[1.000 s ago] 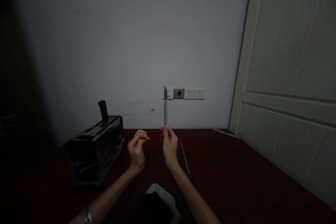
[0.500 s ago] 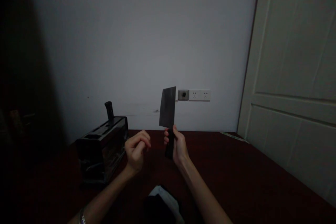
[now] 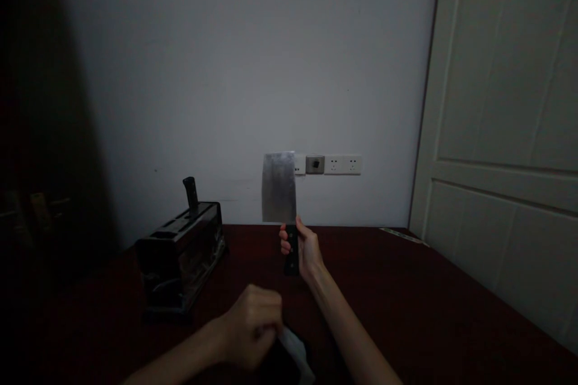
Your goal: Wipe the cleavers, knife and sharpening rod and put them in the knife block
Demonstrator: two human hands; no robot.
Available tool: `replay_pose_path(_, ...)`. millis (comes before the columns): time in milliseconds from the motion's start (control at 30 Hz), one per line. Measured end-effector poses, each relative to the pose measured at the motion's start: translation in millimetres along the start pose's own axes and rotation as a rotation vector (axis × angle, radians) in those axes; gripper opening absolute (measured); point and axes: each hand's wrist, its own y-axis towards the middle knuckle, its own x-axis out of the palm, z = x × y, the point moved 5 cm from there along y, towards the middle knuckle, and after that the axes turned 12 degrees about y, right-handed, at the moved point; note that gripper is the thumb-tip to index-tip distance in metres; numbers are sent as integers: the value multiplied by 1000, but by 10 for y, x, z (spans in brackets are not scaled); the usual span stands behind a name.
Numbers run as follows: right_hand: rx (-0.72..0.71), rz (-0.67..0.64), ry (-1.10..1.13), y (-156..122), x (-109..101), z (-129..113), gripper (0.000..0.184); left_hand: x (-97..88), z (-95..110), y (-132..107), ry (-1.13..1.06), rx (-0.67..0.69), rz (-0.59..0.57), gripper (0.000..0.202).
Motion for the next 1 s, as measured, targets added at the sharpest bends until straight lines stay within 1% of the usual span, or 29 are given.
replay_pose_path(67, -7, -5, -24, -12, 17, 11, 34, 309, 78, -132, 147, 135, -276, 10)
replay_pose_path(100, -11, -7, -31, -16, 23, 15, 35, 418, 98, -196, 205, 187, -372, 12)
replay_pose_path(133, -16, -8, -36, -21, 29, 17, 36, 491, 107, -247, 251, 221, -434, 15)
replay_pose_path(167, -19, -9, -39, -25, 34, 17, 37, 532, 110, -285, 286, 242, -472, 18)
replay_pose_path(233, -21, -13, -42, -32, 44, 12, 39, 543, 110, -322, 335, 262, -487, 21)
replay_pose_path(333, -14, -25, -41, -39, 63, 5, 39, 514, 125, -346, 387, 296, -479, 20)
replay_pose_path(400, -10, -28, -45, -40, 74, 9, 39, 526, 121, -370, 439, 291, -461, 19)
replay_pose_path(500, -15, -25, -61, -36, 82, 27, 38, 603, 75, -422, 543, 230, -403, 16)
replay_pose_path(567, -14, -29, -70, -31, 84, 42, 39, 678, 35, -464, 579, 198, -385, 15)
replay_pose_path(667, -16, -32, -75, -26, 82, 52, 39, 765, -25, -518, 572, 157, -390, 16)
replay_pose_path(767, -18, -32, -63, -22, 73, 51, 38, 773, -78, -551, 537, 88, -369, 18)
replay_pose_path(833, -15, -30, -52, -18, 60, 52, 38, 735, -135, -561, 453, 5, -333, 18)
replay_pose_path(900, -13, -25, -40, -11, 42, 50, 37, 649, -258, -550, 258, -146, -250, 18)
replay_pose_path(933, -15, -23, -36, -6, 32, 48, 37, 579, -359, -538, 131, -256, -178, 19)
replay_pose_path(1000, -19, -20, -35, 7, 11, 45, 38, 374, -645, -523, -125, -545, 36, 24)
